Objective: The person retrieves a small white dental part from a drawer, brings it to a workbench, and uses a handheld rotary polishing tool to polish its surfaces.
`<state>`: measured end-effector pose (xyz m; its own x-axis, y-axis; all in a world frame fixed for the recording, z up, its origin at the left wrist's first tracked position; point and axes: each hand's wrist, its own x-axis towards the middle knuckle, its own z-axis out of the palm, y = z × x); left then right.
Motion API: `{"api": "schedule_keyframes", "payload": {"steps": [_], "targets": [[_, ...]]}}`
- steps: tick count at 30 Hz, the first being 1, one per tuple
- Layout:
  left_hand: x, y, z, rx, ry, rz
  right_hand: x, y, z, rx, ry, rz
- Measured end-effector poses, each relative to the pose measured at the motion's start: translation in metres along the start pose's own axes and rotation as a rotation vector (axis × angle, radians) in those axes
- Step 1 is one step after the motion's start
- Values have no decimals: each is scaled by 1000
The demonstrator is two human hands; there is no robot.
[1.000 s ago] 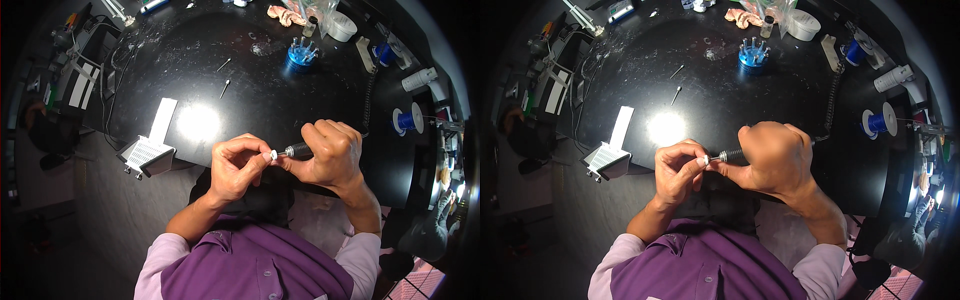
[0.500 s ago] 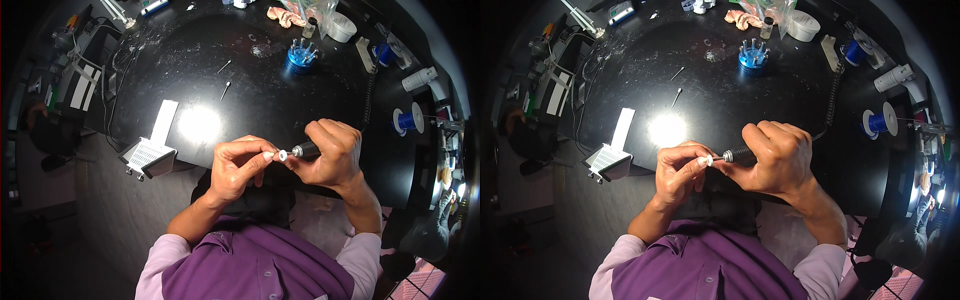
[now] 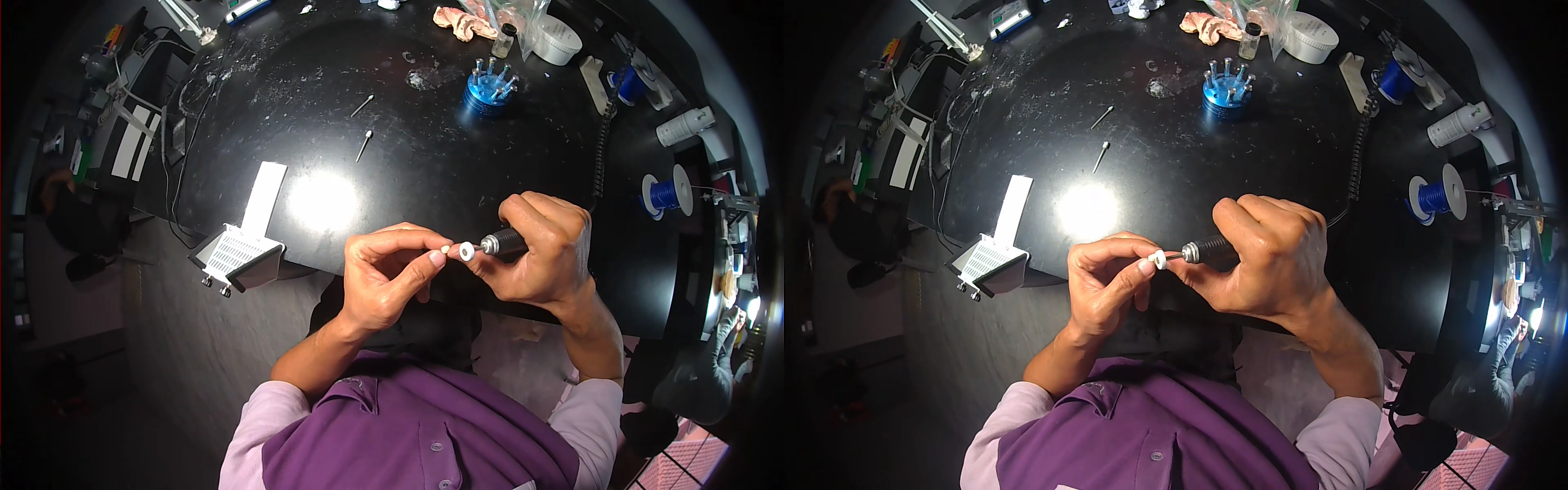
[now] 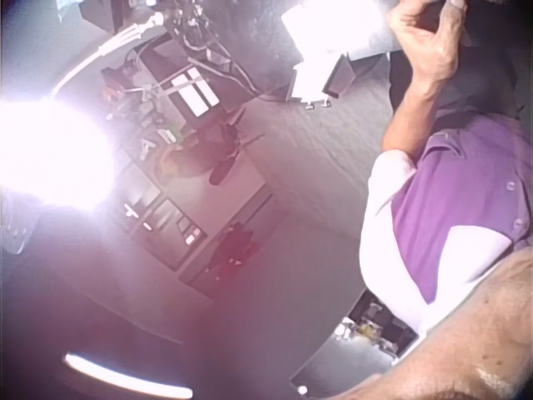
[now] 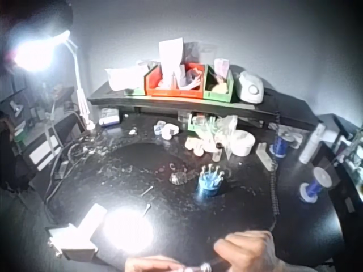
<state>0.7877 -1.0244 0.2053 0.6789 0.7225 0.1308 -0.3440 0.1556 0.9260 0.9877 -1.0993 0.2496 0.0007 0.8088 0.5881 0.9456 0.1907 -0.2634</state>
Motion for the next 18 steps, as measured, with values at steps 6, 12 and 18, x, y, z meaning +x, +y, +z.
{"api": "schedule_keyframes", "payload": {"steps": [6, 12, 18], "targets": [[-1, -1, -3, -35, -25, 10, 1, -1, 0, 7, 4, -11], [-2, -2, -4, -87, -19, -3, 0, 1, 1, 29, 15, -29], [-3, -2, -4, -69, 2, -41, -1, 1, 4, 25, -4, -25]]}}
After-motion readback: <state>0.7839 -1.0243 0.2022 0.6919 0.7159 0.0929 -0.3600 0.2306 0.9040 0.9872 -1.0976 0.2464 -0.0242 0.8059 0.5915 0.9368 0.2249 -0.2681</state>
